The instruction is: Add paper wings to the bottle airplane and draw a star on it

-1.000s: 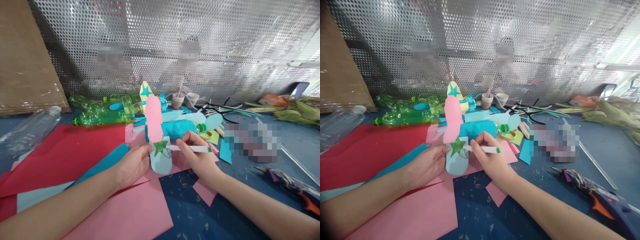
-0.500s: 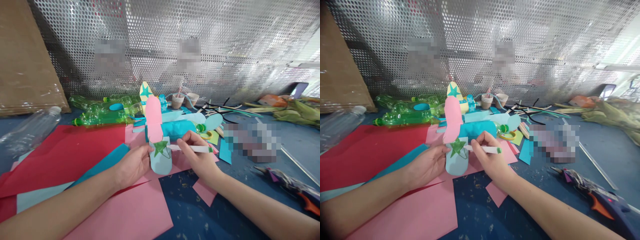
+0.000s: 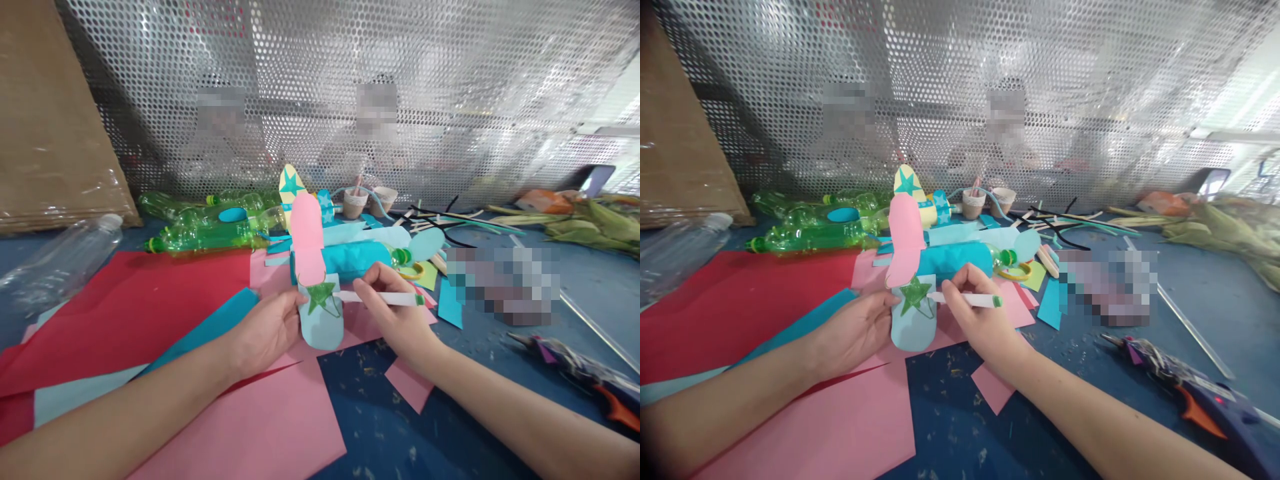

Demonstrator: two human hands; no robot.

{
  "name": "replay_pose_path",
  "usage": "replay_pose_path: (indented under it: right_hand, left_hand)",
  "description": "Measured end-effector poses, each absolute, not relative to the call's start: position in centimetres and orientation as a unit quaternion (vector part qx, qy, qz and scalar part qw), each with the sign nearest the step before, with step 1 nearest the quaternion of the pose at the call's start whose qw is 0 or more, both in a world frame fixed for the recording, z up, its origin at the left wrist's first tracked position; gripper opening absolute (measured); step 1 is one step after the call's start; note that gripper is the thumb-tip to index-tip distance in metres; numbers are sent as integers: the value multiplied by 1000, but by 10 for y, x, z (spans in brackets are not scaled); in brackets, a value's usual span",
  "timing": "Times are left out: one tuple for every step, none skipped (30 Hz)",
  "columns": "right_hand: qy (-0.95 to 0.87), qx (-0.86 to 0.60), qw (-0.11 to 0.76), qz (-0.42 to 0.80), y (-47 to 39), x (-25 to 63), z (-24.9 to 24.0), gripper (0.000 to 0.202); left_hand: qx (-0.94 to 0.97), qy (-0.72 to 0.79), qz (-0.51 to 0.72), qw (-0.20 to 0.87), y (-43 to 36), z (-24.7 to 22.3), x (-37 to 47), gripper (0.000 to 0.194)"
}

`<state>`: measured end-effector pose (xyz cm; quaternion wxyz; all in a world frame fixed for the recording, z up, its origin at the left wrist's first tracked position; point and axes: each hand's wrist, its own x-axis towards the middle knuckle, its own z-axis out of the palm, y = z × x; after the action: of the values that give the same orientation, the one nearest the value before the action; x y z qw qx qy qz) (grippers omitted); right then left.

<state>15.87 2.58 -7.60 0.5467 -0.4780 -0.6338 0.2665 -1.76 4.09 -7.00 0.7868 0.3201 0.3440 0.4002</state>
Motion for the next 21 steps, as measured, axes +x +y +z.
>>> replay_pose_path:
  right_hand:
    - [-634, -478, 545, 267, 26, 159, -76, 26]
    - [-635, -478, 544, 268, 26, 159, -76, 26]
    - [-635, -479, 543, 269, 26, 159, -76, 27]
    - [-635, -479, 543, 269, 26, 159, -76, 27]
    - [-635, -478, 544, 270, 26, 159, -76, 27]
    - [-634, -477, 545, 271, 25, 159, -76, 27]
    - [-633, -477, 546, 272, 25, 159, -76, 27]
    - [-632, -478, 545, 272, 25, 159, -76, 27]
    - [-632, -480, 544, 272, 25, 159, -76, 27]
    - [-632, -482, 543, 272, 25, 159, -76, 27]
    - [-632, -483, 542, 272, 25, 159, -76, 27]
    - [-632, -482, 543, 272, 25, 159, -76, 27]
    - [-631, -480, 545, 272, 25, 159, -76, 27]
    - [-631, -479, 546, 272, 25, 159, -76, 27]
    - [-631, -478, 548, 272, 25, 159, -75, 27]
    - [-631, -479, 547, 271, 25, 159, -75, 27]
    - [-631, -480, 546, 270, 25, 159, -75, 27]
    - [-631, -481, 546, 270, 25, 159, -75, 27]
    - [-630, -482, 546, 271, 25, 159, -75, 27]
    - [-629, -481, 546, 272, 25, 159, -76, 28]
    - [-628, -481, 547, 273, 25, 159, -76, 27]
  left_hand:
    - [317, 346, 402, 786, 41, -70, -17, 27]
    - [313, 348, 404, 786, 40, -70, -17, 27]
    - [309, 348, 406, 787, 40, -70, -17, 26]
    - [306, 348, 406, 788, 40, -70, -17, 26]
    - [304, 347, 405, 790, 40, -70, -17, 26]
    - [305, 345, 402, 792, 40, -70, -18, 25]
    - [305, 344, 399, 793, 40, -70, -18, 25]
    - [305, 346, 397, 794, 40, -70, -18, 25]
    - [305, 348, 398, 792, 40, -70, -18, 25]
    - [306, 351, 401, 789, 39, -70, -18, 26]
    - [305, 354, 406, 786, 39, -70, -18, 27]
    - [304, 356, 408, 784, 39, -69, -17, 29]
    - [302, 358, 407, 784, 39, -69, -17, 29]
    - [301, 359, 404, 786, 39, -69, -17, 30]
    - [300, 358, 402, 788, 39, -69, -17, 30]
    - [299, 358, 400, 789, 39, -69, -17, 31]
    - [300, 357, 401, 789, 39, -69, -17, 31]
    - [301, 357, 403, 787, 40, -69, -17, 32]
    - [303, 356, 404, 786, 40, -69, -17, 32]
    - [306, 354, 404, 786, 40, -69, -17, 32]
    - [309, 352, 403, 787, 40, -69, -17, 32]
